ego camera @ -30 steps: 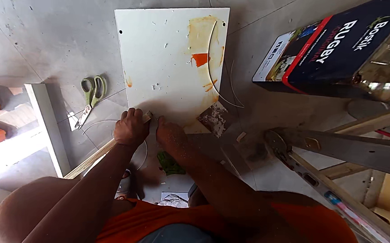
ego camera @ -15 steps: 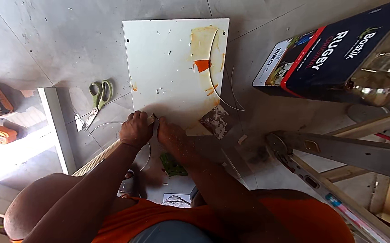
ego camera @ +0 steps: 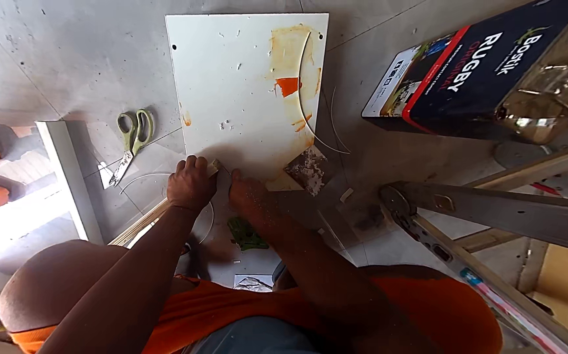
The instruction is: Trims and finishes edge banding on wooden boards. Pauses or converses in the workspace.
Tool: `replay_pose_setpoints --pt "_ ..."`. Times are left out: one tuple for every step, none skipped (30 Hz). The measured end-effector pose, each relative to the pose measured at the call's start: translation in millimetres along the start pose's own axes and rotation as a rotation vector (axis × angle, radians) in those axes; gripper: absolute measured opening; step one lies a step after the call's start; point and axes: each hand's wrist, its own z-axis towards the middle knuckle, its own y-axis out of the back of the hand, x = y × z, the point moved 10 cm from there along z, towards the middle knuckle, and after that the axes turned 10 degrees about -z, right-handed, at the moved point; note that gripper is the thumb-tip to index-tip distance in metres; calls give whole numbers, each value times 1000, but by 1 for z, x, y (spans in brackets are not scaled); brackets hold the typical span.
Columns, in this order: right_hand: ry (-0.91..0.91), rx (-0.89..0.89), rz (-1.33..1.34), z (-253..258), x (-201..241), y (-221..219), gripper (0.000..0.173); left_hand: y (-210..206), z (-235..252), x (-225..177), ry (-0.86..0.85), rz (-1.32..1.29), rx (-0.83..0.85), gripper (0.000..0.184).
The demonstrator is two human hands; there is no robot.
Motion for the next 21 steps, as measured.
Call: replay_pose_setpoints --pt "-4 3 -2 -2 -4 -4 34 0 0 1 16 -12 3 36" --pt "0 -11 -1 -4 -8 -5 33 0 0 2 39 -34 5 37" --pt "5 -37 4 -7 -13 -5 32 -1 0 2 50 -56 7 37" --pt "4 -65 13 -9 -16 1 34 1 0 3 55 -69 13 38" --pt "3 -92 25 -8 -17 11 37 3 3 3 57 -73 13 39" --pt "8 -120 35 -8 -17 20 39 3 3 3 58 -73 17 39" --pt "20 -146 32 -8 -15 25 39 1 0 2 56 -69 20 39" --pt "41 -174 22 -6 -10 30 38 1 -1 2 55 -65 15 38" --pt "69 -202 13 -1 -3 35 37 3 1 1 60 -60 12 38" --pt "88 -201 5 1 3 35 36 3 1 1 62 -54 13 38" --pt "99 -184 -1 3 8 34 36 3 1 0 63 -49 15 38" --pt "106 -167 -10 4 12 32 36 3 1 0 67 -45 17 37" --pt "111 -154 -19 4 15 30 37 3 1 0 73 -42 20 37" --pt "111 -146 -25 5 16 27 37 4 0 0 76 -39 18 36" --pt "109 -139 -29 5 17 27 37 4 0 1 75 -37 13 36" --pt "101 -124 -32 5 16 27 37 4 0 0 71 -35 7 36" --pt "94 -108 -45 5 15 27 37 4 0 0 68 -34 4 36" --pt "91 -97 -52 6 15 28 37 4 -1 0 62 -34 1 36" --pt "92 -94 -51 6 14 29 36 4 -1 0 54 -37 -3 36" --pt "94 -97 -38 6 14 30 35 4 -1 0 46 -39 -7 36" --pt "91 -95 -32 5 15 30 34 4 -1 0 44 -37 -10 36"
